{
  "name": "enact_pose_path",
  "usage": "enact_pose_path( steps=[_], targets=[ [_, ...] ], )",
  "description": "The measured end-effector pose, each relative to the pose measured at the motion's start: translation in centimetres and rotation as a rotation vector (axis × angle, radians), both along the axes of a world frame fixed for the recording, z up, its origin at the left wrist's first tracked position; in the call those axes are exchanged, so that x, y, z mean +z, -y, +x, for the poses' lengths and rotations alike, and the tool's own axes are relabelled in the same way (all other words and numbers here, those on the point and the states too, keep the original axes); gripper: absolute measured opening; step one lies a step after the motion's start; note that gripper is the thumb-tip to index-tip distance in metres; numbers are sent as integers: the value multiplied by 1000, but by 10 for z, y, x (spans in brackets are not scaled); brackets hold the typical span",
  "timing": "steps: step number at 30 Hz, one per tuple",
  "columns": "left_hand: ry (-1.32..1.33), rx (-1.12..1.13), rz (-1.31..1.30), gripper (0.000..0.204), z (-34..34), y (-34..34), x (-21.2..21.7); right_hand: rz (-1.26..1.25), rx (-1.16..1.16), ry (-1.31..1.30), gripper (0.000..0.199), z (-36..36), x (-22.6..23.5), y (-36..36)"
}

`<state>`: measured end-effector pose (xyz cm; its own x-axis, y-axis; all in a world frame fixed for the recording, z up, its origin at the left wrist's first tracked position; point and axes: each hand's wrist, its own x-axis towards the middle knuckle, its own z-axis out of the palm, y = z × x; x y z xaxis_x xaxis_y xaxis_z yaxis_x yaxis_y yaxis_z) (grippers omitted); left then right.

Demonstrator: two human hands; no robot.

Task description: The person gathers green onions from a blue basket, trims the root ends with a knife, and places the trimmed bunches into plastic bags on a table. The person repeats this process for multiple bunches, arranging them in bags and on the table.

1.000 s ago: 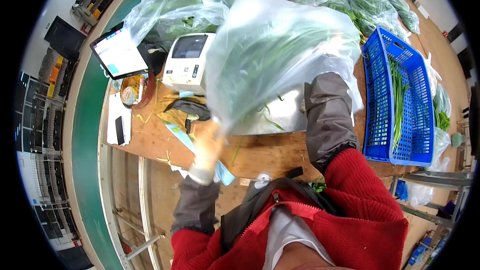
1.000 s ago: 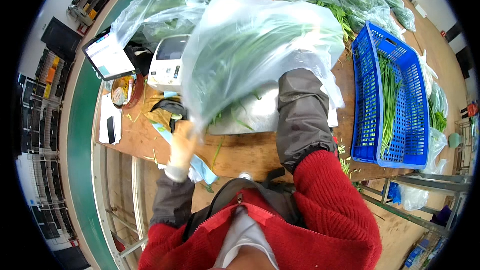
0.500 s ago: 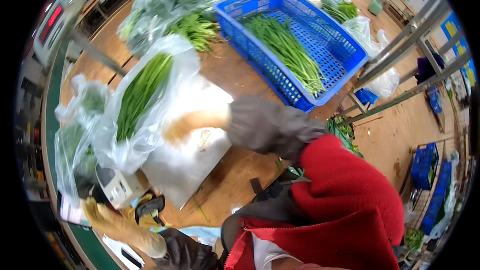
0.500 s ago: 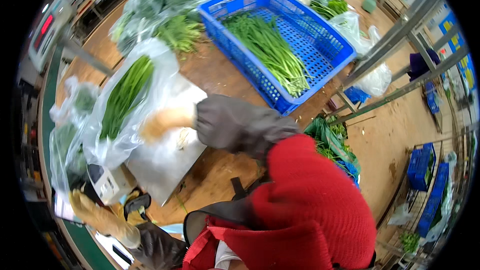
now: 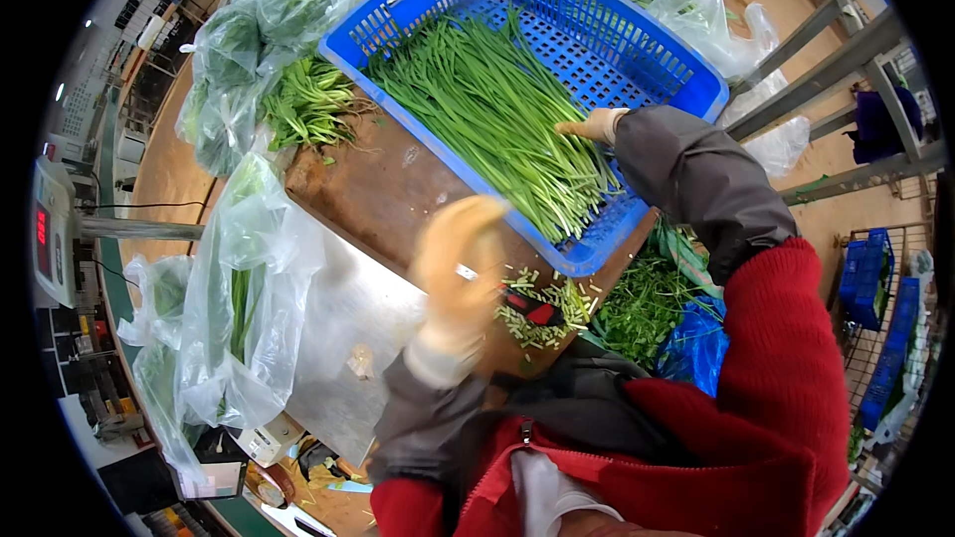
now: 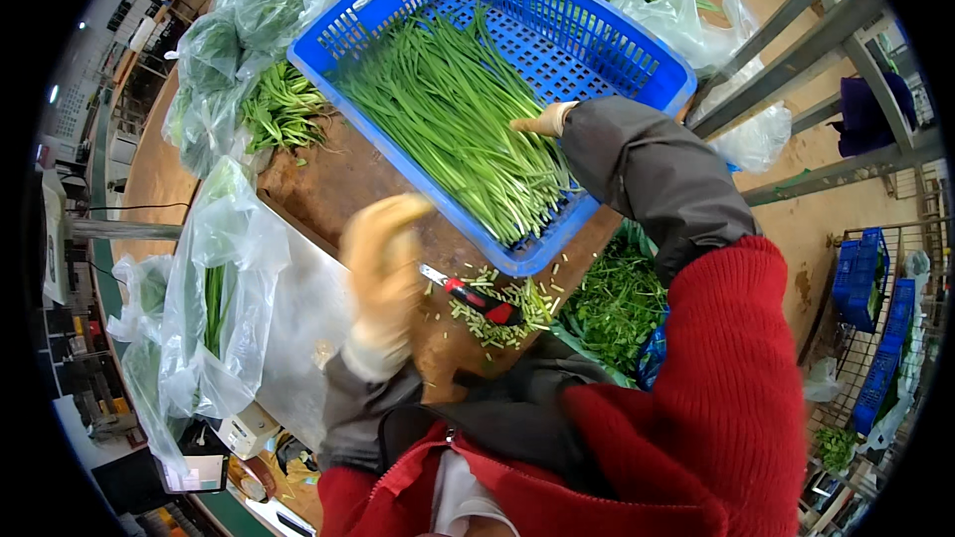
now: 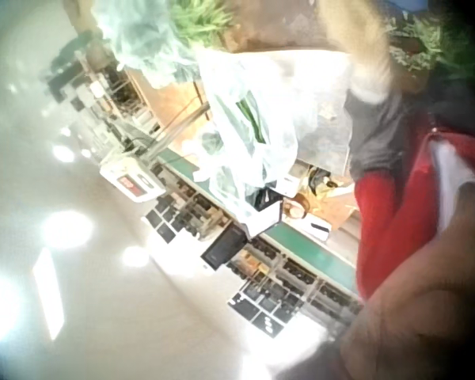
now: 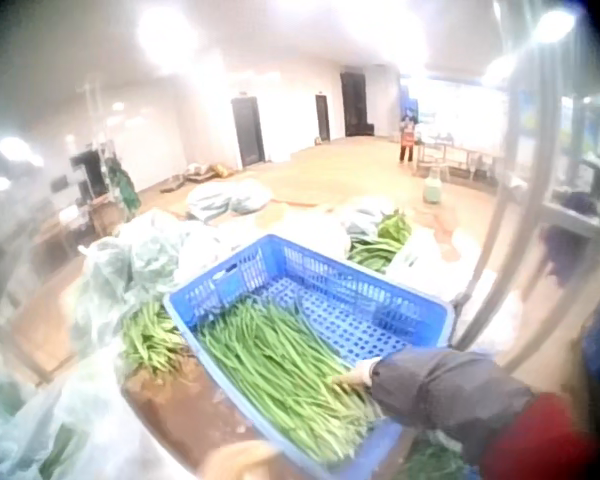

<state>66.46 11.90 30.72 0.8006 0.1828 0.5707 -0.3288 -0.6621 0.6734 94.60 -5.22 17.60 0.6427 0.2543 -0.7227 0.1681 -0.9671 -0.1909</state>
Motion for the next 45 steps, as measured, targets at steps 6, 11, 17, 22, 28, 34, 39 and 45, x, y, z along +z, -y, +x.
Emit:
enact_pose_path(
  steps=[6, 11, 17, 22, 28, 34, 39, 45],
  targets=[
    [-898, -302, 792, 12, 105, 49, -89, 318, -209, -70, 73, -52, 26, -44],
    [-1099, -378, 837, 30, 143, 95, -187, 644, -362, -665, 49, -23, -55, -12],
    [-1089, -371, 809, 25, 126, 93, -154, 710, -224, -274, 60, -54, -33, -23],
    [-946, -155, 464, 16, 122, 55, -88, 606, 27, -325, 35, 17, -17, 4],
    [-870, 56, -129, 26, 132, 53, -74, 727, -526, -736, 48, 42, 26, 19],
    [-892, -11, -73, 23, 126, 45, -106, 669, -91, -452, 37, 4, 20, 19],
    [-818, 50, -77, 21, 121, 59, -102, 402, -338, -424, 54, 3, -53, 22],
    [-828, 78, -117, 18, 124, 56, -111, -56, 530, -176, 52, 36, -77, 28]
  ],
)
